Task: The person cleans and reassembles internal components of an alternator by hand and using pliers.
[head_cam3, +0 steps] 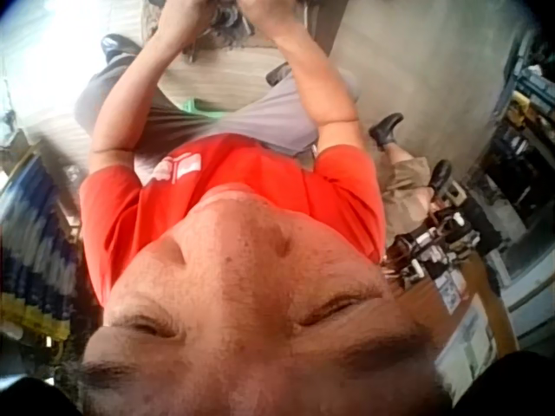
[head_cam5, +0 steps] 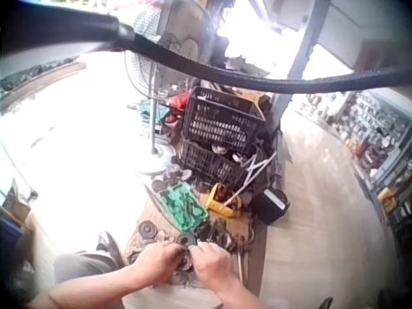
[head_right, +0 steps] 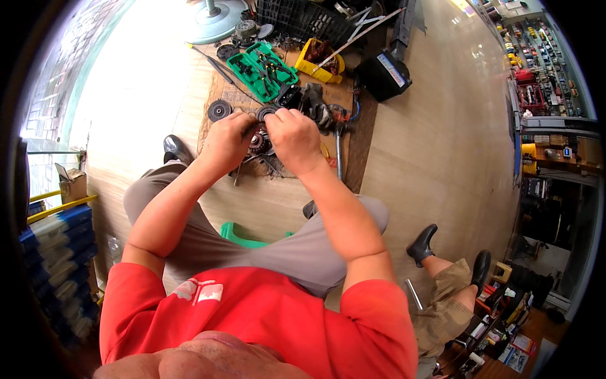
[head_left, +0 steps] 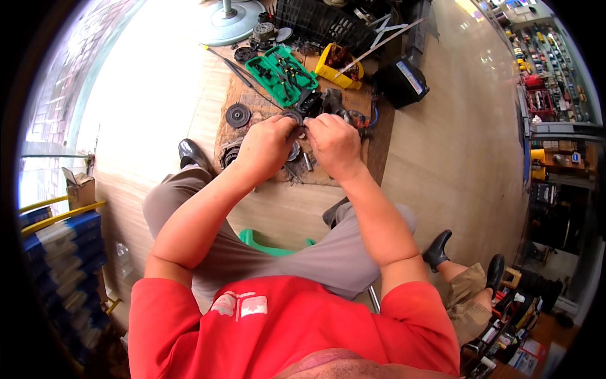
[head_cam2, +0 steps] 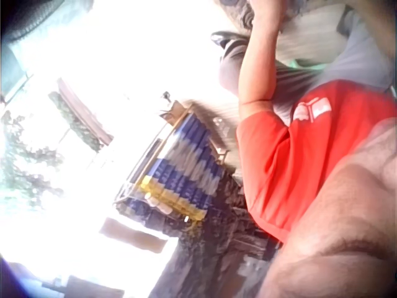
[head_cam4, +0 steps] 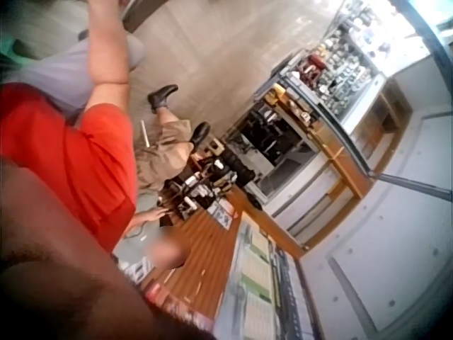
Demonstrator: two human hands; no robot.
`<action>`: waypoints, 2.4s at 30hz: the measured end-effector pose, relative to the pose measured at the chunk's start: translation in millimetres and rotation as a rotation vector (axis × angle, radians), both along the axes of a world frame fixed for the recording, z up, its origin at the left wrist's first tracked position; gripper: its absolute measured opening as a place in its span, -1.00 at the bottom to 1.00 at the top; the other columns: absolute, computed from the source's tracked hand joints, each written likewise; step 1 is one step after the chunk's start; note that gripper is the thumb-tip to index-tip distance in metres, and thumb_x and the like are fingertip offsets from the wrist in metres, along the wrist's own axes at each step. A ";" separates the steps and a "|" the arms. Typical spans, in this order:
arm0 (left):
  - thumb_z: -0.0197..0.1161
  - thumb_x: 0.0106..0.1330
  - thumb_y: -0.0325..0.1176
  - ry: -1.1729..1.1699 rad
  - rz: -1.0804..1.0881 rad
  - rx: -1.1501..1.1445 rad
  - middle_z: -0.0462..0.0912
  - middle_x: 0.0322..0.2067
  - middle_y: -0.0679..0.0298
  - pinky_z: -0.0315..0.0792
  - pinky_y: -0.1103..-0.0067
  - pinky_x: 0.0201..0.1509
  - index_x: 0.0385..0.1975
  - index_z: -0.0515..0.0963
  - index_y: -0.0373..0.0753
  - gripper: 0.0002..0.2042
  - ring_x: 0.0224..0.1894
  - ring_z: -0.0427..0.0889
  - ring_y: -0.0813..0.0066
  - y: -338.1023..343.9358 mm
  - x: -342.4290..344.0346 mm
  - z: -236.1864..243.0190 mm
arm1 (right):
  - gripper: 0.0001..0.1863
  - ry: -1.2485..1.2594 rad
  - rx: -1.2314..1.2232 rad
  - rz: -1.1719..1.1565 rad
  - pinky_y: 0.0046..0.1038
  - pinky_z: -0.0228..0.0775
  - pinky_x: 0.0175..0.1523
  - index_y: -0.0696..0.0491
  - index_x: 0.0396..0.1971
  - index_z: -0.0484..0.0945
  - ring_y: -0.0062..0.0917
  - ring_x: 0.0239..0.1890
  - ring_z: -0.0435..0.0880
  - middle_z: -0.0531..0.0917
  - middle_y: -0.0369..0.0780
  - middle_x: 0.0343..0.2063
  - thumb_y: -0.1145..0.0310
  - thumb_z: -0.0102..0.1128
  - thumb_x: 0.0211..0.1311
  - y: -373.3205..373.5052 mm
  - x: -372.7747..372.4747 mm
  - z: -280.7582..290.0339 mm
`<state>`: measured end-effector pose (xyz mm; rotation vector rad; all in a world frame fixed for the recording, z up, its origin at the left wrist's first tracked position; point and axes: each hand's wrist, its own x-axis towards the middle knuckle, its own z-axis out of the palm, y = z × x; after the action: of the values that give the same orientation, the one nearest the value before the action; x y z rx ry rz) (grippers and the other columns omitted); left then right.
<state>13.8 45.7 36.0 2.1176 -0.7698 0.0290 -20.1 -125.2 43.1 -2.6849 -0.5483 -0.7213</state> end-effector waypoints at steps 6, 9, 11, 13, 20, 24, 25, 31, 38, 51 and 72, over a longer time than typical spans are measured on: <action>0.21 0.22 -0.37 -0.095 0.051 0.001 0.55 -0.48 0.07 0.46 0.26 -0.36 -0.40 0.53 -0.26 -0.90 -0.41 0.57 0.03 -5.2 -4.0 6.3 | -0.95 -0.081 0.034 -0.013 -0.41 0.43 -0.41 0.02 -0.50 0.52 -0.41 -0.48 0.53 0.46 -0.27 -0.57 0.47 0.19 -0.03 -2.6 2.3 3.3; 0.21 0.23 -0.38 -0.126 0.083 -0.044 0.54 -0.49 0.07 0.46 0.28 -0.37 -0.37 0.55 -0.26 -0.91 -0.42 0.57 0.03 -6.8 -5.1 3.2 | -0.88 -0.043 0.082 -0.010 -0.45 0.45 -0.38 0.05 -0.42 0.55 -0.37 -0.40 0.57 0.53 -0.24 -0.50 0.51 0.20 -0.03 -2.0 0.2 5.4; 0.21 0.23 -0.40 -0.152 0.123 -0.134 0.55 -0.48 0.06 0.46 0.30 -0.36 -0.34 0.56 -0.27 -0.90 -0.42 0.57 0.02 -9.4 -2.6 -2.8 | -0.87 0.025 0.321 -0.039 -0.51 0.46 -0.36 0.07 -0.36 0.56 -0.45 -0.40 0.60 0.58 -0.24 -0.47 0.52 0.21 0.04 1.2 -0.7 8.0; 0.22 0.24 -0.42 -0.065 0.159 -0.188 0.57 -0.44 0.05 0.46 0.34 -0.35 -0.29 0.57 -0.29 -0.88 -0.40 0.58 0.03 -8.7 0.2 -4.0 | -0.88 0.183 0.621 -0.100 -0.57 0.46 -0.35 0.09 -0.31 0.57 -0.55 -0.41 0.62 0.63 -0.26 -0.44 0.50 0.21 0.12 2.0 -3.1 8.2; 0.21 0.26 -0.48 0.069 0.131 -0.293 0.61 -0.38 0.03 0.48 0.39 -0.29 -0.22 0.58 -0.31 -0.86 -0.35 0.61 0.08 -14.2 1.1 -5.4 | -0.80 0.843 1.459 -0.079 -0.68 0.42 -0.35 0.20 -0.26 0.58 -0.77 -0.47 0.54 0.63 -0.36 -0.47 0.35 0.16 0.33 -13.9 -4.5 14.9; 0.21 0.25 -0.48 -0.037 0.082 -0.295 0.62 -0.37 0.05 0.48 0.39 -0.28 -0.22 0.58 -0.31 -0.86 -0.34 0.61 0.08 -19.7 -0.4 -6.8 | -0.82 0.874 1.464 -0.019 -0.69 0.39 -0.34 0.20 -0.28 0.60 -0.77 -0.46 0.52 0.62 -0.35 -0.46 0.37 0.17 0.32 -18.0 -4.0 8.5; 0.21 0.25 -0.48 -0.044 0.073 -0.296 0.62 -0.37 0.05 0.48 0.39 -0.28 -0.21 0.58 -0.30 -0.86 -0.34 0.61 0.08 -19.6 -0.7 -8.2 | -0.82 0.888 1.453 -0.019 -0.68 0.39 -0.33 0.20 -0.28 0.60 -0.77 -0.45 0.52 0.63 -0.35 -0.46 0.37 0.18 0.31 -19.1 -4.1 9.8; 0.24 0.20 -0.50 -0.146 0.108 -0.218 0.59 -0.43 0.09 0.46 0.37 -0.34 -0.23 0.56 -0.30 -0.85 -0.39 0.59 0.09 -21.1 -5.3 -3.1 | -0.84 0.782 1.382 -0.048 -0.68 0.36 -0.25 0.17 -0.20 0.60 -0.80 -0.36 0.49 0.63 -0.38 -0.38 0.46 0.21 0.27 -15.3 -5.7 7.8; 0.26 0.16 -0.52 -0.246 0.080 -0.152 0.57 -0.46 0.08 0.45 0.33 -0.36 -0.31 0.54 -0.29 -0.89 -0.41 0.57 0.06 -11.5 -2.6 -6.0 | -0.85 0.737 1.239 -0.007 -0.68 0.37 -0.15 0.19 -0.21 0.62 -0.78 -0.28 0.51 0.65 -0.36 -0.34 0.50 0.21 0.24 -9.7 -6.6 5.8; 0.19 0.35 -0.37 0.871 -0.113 -0.319 0.58 -0.48 0.39 0.36 0.67 -0.38 -0.26 0.55 -0.40 -0.82 -0.43 0.44 0.76 0.8 5.4 4.3 | -0.90 0.784 1.021 0.046 -0.65 0.40 -0.15 0.20 -0.31 0.62 -0.78 -0.31 0.50 0.66 -0.36 -0.38 0.51 0.23 0.21 -21.8 0.4 17.0; 0.18 0.36 -0.38 0.808 -0.058 -0.240 0.60 -0.47 0.29 0.39 0.60 -0.31 -0.28 0.56 -0.39 -0.83 -0.42 0.44 0.62 -1.8 -0.3 17.7 | -0.89 0.795 1.130 0.136 -0.63 0.43 -0.22 0.22 -0.33 0.63 -0.76 -0.36 0.53 0.67 -0.33 -0.42 0.48 0.22 0.22 -23.3 3.8 17.9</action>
<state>13.5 43.9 53.7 1.6610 -0.3128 -0.6879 -16.3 -148.5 61.0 -1.6093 -0.0415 0.1335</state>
